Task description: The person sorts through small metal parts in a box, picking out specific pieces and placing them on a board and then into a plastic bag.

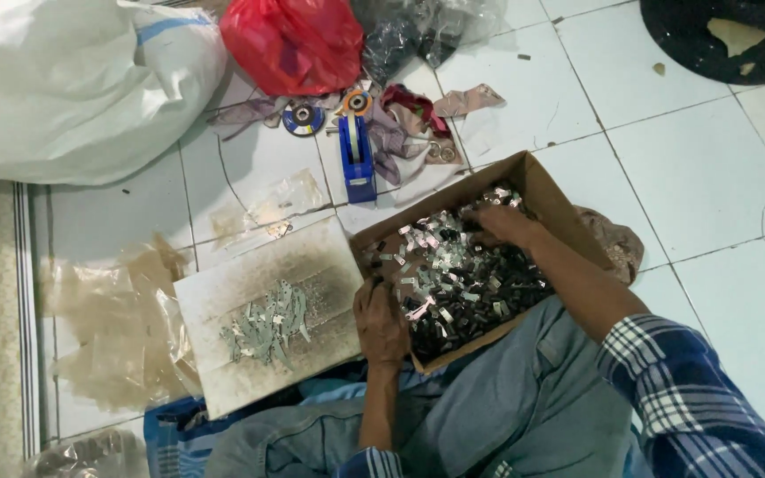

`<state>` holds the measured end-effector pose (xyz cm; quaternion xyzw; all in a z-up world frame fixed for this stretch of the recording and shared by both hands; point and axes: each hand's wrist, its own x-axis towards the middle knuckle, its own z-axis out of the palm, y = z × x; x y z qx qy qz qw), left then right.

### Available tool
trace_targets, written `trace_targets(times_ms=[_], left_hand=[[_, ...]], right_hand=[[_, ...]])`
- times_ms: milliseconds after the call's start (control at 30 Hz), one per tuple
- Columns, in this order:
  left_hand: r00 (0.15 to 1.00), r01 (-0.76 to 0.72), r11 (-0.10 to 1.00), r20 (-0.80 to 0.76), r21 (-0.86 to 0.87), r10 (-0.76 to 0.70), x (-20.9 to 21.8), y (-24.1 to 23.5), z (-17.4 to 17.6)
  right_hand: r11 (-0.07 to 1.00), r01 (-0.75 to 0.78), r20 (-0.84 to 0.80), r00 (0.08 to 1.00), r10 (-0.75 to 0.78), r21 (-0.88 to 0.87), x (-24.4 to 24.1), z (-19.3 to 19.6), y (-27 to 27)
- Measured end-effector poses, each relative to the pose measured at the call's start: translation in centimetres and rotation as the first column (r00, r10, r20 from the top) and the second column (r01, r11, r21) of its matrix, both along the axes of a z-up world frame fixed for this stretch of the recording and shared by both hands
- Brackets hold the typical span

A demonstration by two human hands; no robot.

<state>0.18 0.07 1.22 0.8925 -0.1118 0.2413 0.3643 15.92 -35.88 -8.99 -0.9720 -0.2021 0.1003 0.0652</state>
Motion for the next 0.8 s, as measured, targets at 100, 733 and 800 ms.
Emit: trace_targets(times_ms=[100,733,800], left_hand=[[1.000,-0.008,0.993,-0.018,0.118,0.010,0.1,0.1,-0.3],[0.999,0.005,0.982,0.042,0.189,-0.013,1.1,-0.7,0.9],[1.000,0.008,0.995,0.004,0.100,-0.009,0.5,-0.8,0.6]], right_hand=[[0.989,-0.072,-0.103,0.991,0.086,0.128,-3.7,-5.1,-2.5],[0.935,0.070,-0.389,0.897,-0.211,-0.348,-2.5,4.4,-3.7],[0.971,0.043,-0.430,0.891,-0.144,-0.236,-2.4,-2.8,-6.3]])
